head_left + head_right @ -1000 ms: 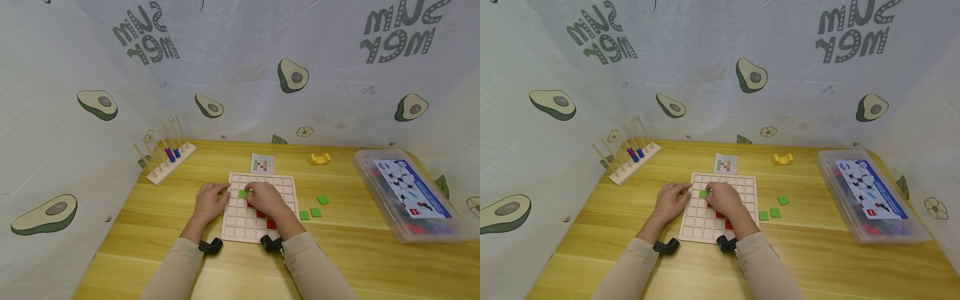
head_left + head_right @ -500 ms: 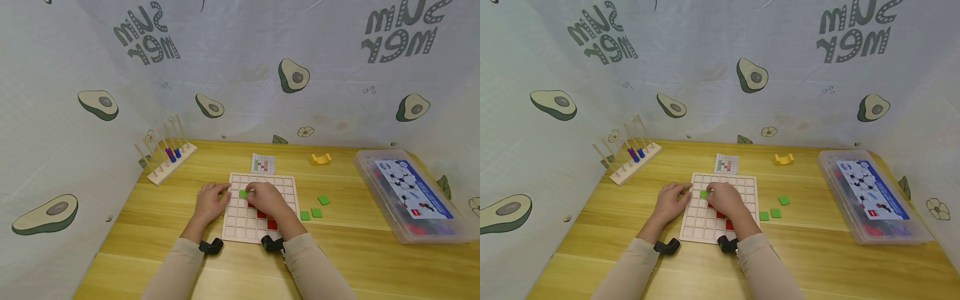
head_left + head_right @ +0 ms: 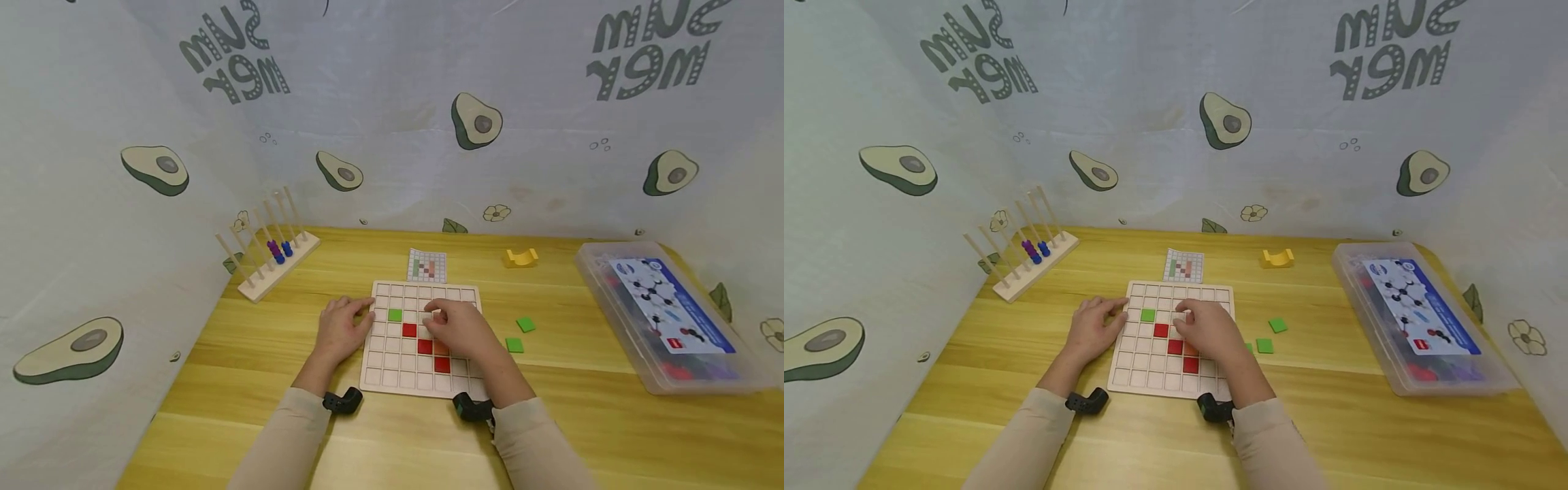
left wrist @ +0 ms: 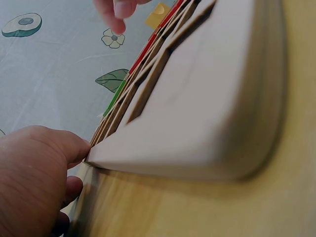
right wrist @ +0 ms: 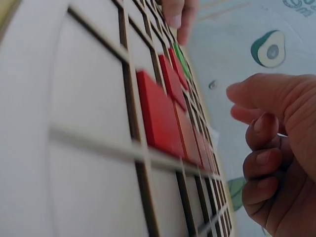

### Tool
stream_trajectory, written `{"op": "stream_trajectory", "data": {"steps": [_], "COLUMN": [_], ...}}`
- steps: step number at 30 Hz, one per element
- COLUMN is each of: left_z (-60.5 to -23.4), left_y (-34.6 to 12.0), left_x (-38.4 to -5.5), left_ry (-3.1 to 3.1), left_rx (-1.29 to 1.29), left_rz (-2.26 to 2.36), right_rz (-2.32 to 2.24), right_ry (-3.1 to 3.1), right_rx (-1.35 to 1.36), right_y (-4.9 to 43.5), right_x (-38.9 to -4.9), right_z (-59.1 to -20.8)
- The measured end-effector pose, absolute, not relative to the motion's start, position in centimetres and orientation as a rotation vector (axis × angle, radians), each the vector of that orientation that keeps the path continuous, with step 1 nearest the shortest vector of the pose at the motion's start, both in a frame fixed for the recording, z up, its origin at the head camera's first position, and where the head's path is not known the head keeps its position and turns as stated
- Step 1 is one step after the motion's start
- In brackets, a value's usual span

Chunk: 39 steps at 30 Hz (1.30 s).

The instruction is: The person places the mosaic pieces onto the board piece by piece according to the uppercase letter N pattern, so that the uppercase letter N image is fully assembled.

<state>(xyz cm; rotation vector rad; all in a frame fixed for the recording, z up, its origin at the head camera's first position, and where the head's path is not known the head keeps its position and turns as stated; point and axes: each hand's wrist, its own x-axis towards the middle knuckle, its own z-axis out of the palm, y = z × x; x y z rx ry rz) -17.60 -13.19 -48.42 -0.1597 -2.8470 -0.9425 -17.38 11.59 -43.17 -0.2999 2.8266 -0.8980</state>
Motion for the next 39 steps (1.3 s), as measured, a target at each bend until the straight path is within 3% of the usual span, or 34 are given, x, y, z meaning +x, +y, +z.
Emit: {"op": "stream_trajectory", "data": {"steps": [39], "left_z": [-48.5], "left_y": [-13.2], "left_x": [-17.6], "left_ry": [-2.828], "left_rx": [-0.174], "left_rz": [-0.952], "right_rz": [-0.891], "right_ry": [2.802], "right_rx": [0.075], "right_y": [26.6], "right_x": [-16.3], "right_z": [-44.2]}}
